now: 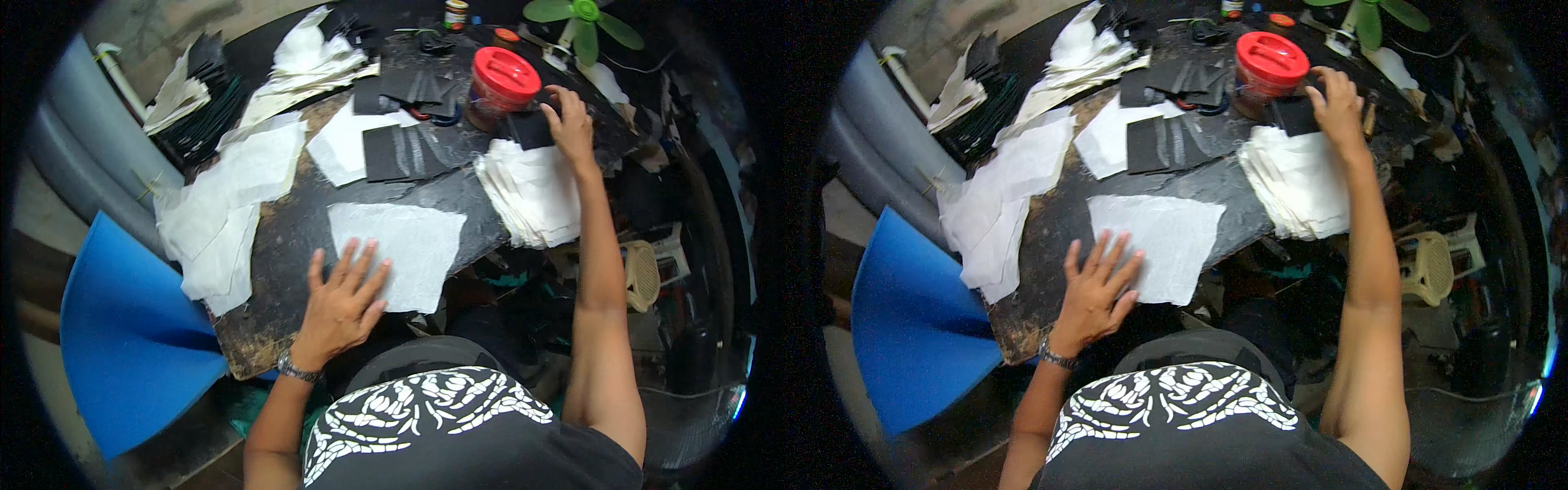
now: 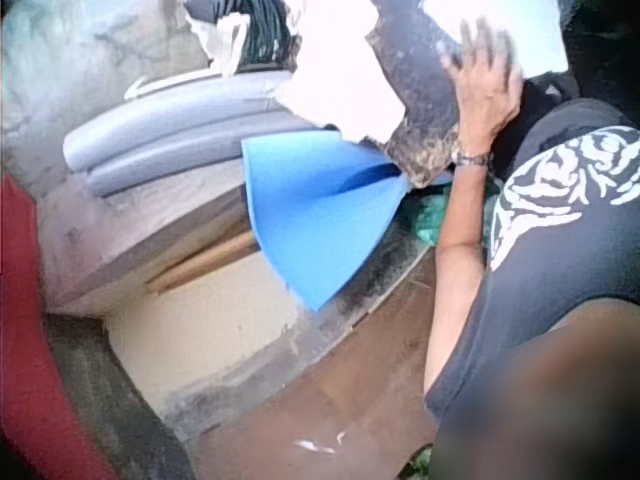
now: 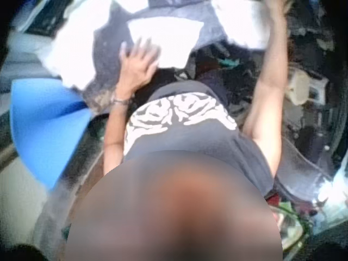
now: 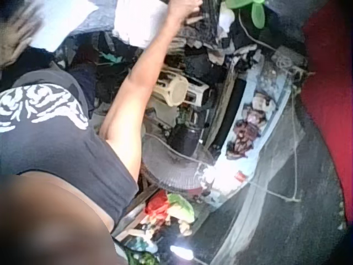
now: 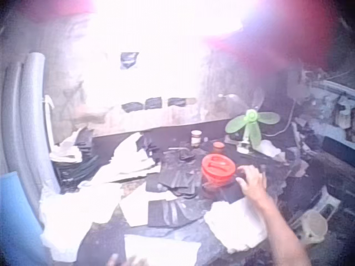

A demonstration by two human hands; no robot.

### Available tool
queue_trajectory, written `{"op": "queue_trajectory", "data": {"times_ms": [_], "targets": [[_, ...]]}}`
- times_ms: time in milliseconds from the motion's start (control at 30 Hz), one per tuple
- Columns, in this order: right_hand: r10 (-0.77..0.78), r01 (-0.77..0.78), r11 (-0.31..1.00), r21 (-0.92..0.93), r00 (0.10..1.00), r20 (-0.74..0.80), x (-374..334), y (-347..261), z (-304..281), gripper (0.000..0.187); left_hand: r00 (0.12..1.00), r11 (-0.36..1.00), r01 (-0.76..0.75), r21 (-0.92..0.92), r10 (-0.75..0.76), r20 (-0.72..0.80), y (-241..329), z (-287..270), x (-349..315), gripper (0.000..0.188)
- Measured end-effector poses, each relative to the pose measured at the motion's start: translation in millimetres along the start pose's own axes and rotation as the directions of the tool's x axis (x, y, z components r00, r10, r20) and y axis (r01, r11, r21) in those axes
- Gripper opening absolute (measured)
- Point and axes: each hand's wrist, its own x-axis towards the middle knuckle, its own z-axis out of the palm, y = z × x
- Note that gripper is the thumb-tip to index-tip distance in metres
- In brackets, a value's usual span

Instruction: The person repeatedly places small black rectangular pieces onto white fabric squares on a table, then stacks them. Later, the person uses scissors to cut a long black foam strip with a green edge into shorter pieces.

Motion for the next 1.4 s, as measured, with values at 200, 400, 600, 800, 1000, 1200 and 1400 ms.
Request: {"op": "queue_trajectory", "data": {"times_ms": [200,400,600,800,1000,1200,1400], "targets": [[-0.361,0.263,0.818,0.511,0.927,0.1,-69.4,-133.2,61.2,0.012,0.991,0.993,0.118,-0.009,-0.117,0.057,-0.3,8.4,8.0,0.058],[-0.481,0.334,0.764,0.552,0.865,0.142,-74.0,-189.0,84.7,0.02,0.983,0.983,0.183,0.015,-0.183,0.031,28.4,8.6,0.3,0.061],[-0.49,0.268,0.848,0.457,0.725,0.484,-62.0,-180.7,85.0,0.034,0.976,0.972,0.198,-0.127,-0.184,0.116,45.9,-5.8,-11.4,0.06],[-0.503,0.349,0.809,0.473,0.827,0.251,-76.7,-177.2,83.5,0.026,0.98,0.976,0.198,-0.093,-0.195,0.049,24.4,-7.5,-5.5,0.06],[-0.38,0.143,0.79,0.596,0.877,0.293,-81.5,-183.5,82.0,0.02,0.993,0.987,0.071,-0.145,-0.056,0.105,20.7,3.6,0.0,0.061],[-0.04,-0.233,0.64,0.732,0.941,0.335,-76.6,-181.4,72.6,0.03,0.989,0.973,0.14,-0.185,-0.146,-0.021,12.1,6.4,-7.7,0.055],[0.163,-0.55,0.167,0.818,0.834,0.527,-83.3,-176.4,31.7,0.019,0.983,0.975,0.175,-0.134,-0.182,-0.04,-4.7,8.8,-15.9,0.051]]}}
